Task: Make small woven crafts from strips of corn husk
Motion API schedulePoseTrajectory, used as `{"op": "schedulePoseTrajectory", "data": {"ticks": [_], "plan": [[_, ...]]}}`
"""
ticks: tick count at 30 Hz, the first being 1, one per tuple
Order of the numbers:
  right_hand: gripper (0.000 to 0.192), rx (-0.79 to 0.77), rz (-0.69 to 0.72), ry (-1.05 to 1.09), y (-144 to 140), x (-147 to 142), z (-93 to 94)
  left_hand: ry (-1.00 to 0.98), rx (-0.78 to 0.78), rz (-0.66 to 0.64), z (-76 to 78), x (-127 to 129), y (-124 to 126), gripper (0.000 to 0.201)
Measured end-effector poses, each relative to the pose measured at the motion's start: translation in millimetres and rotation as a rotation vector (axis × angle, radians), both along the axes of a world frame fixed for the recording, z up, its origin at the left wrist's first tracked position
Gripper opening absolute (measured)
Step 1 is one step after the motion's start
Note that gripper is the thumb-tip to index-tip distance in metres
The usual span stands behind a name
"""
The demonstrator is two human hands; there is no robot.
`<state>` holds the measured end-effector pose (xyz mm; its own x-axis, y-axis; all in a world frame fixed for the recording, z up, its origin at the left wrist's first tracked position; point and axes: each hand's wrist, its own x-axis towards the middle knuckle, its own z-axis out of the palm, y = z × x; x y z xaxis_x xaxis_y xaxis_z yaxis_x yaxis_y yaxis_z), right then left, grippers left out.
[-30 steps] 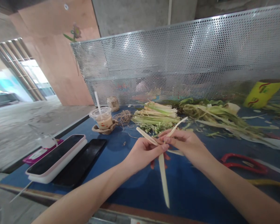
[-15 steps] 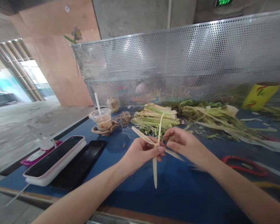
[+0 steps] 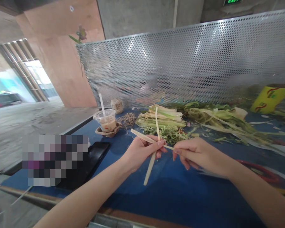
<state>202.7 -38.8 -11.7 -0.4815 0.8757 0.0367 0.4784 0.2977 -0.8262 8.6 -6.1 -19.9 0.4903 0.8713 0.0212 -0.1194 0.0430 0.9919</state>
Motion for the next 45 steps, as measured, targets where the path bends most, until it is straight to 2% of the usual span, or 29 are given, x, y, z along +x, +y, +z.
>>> {"op": "schedulePoseTrajectory", "data": {"ticks": [2, 5, 6, 8, 10, 16, 19, 22, 25, 28, 34, 38, 45], "plan": [[0.031, -0.016, 0.008, -0.002, 2, 2, -0.9, -0.001, -0.039, -0.071, 0.9, -1, 1, 0.026], [0.023, 0.064, -0.068, 0.025, 3, 0, -3.3, -0.035, -0.072, -0.176, 0.9, -1, 2, 0.033], [0.027, 0.091, -0.099, 0.053, 3, -2, -4.4, -0.055, -0.068, -0.187, 0.3, -1, 2, 0.035], [0.036, 0.091, -0.111, 0.128, 4, -7, -7.1, -0.075, -0.036, -0.165, -1.4, 1, 2, 0.033], [0.035, 0.070, -0.084, 0.166, 5, -12, -10.0, -0.067, -0.025, -0.131, -2.8, 2, 3, 0.030], [0.023, 0.268, -0.197, -0.053, 5, -16, -15.9, -0.063, -0.034, -0.008, -1.5, 0, 5, 0.034], [0.033, 0.211, -0.221, -0.015, 2, -18, -17.6, -0.005, 0.061, 0.075, -3.2, 0, 7, 0.026], [0.042, 0.089, -0.195, 0.171, 2, -23, -21.7, 0.037, 0.154, 0.111, -6.1, 1, 7, 0.022], [0.040, -0.082, -0.136, 0.465, 8, -29, -28.8, 0.063, 0.208, 0.112, -7.3, 2, 7, 0.020], [0.030, -0.189, -0.158, 0.645, 14, -33, -35.5, 0.111, 0.219, 0.097, -6.1, 4, 5, 0.022], [0.023, -0.128, -0.247, 0.652, 15, -32, -37.8, 0.138, 0.192, 0.117, -5.5, 6, 1, 0.030], [0.025, -0.063, -0.281, 0.629, 13, -32, -37.3, 0.154, 0.231, 0.146, -9.0, 6, 2, 0.026], [0.021, -0.021, -0.353, 0.686, 10, -37, -35.8, 0.049, 0.251, 0.188, -7.6, 8, 1, 0.020]]}}
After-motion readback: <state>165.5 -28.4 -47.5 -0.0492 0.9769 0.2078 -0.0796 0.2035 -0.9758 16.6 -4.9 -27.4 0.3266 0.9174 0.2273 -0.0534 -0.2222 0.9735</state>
